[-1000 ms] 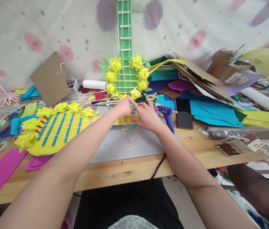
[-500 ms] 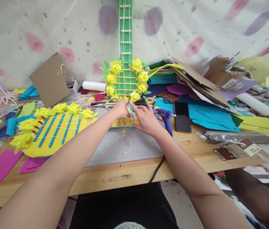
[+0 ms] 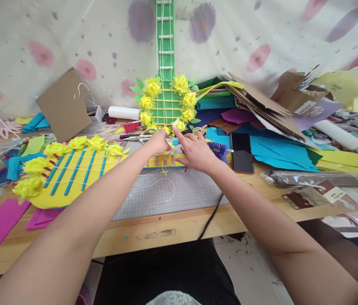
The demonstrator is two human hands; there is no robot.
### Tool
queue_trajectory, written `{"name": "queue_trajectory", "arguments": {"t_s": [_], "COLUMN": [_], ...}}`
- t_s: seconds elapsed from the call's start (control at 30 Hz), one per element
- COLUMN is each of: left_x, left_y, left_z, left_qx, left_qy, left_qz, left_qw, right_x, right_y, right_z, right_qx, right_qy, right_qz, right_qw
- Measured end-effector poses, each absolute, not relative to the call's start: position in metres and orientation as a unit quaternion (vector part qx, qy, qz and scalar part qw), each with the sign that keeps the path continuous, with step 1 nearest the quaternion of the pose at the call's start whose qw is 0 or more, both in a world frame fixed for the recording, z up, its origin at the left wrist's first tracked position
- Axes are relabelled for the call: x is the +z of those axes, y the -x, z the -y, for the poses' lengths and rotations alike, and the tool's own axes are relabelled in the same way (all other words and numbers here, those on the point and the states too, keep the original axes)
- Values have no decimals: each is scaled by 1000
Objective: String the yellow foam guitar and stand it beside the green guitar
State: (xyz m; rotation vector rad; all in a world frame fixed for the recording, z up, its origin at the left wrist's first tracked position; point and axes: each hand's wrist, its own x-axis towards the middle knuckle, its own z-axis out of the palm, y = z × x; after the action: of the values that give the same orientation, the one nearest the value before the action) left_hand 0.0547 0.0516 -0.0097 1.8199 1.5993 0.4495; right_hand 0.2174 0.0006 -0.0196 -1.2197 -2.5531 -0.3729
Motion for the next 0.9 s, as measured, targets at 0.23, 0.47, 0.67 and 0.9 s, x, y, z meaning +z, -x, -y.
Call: {"name": "queue_trajectory", "arguments": {"t_s": [0.23,0.47,0.67,0.9], "left_x": [-3,-1,-2,-3], "left_y": [-55,-55,-51,-48], "left_z": [-44,-43,-48,-48], "left_qx": [179,185,159,158], "left_qy": [-695,-680,-685,-693], "left_qz": [-640,-642,-647,-639], "left_qw": [274,303,296,293], "right_x": [-13,-8,-5,-3], "right_y": [-230,-224,-209,-199], "right_z": [-5,-2,-10,-20], "right_qx": [-134,-70,85,164], "right_qy": [419,404,464,480], "right_qz": [886,896,854,840], "right_qw": [143,172,219,194]}}
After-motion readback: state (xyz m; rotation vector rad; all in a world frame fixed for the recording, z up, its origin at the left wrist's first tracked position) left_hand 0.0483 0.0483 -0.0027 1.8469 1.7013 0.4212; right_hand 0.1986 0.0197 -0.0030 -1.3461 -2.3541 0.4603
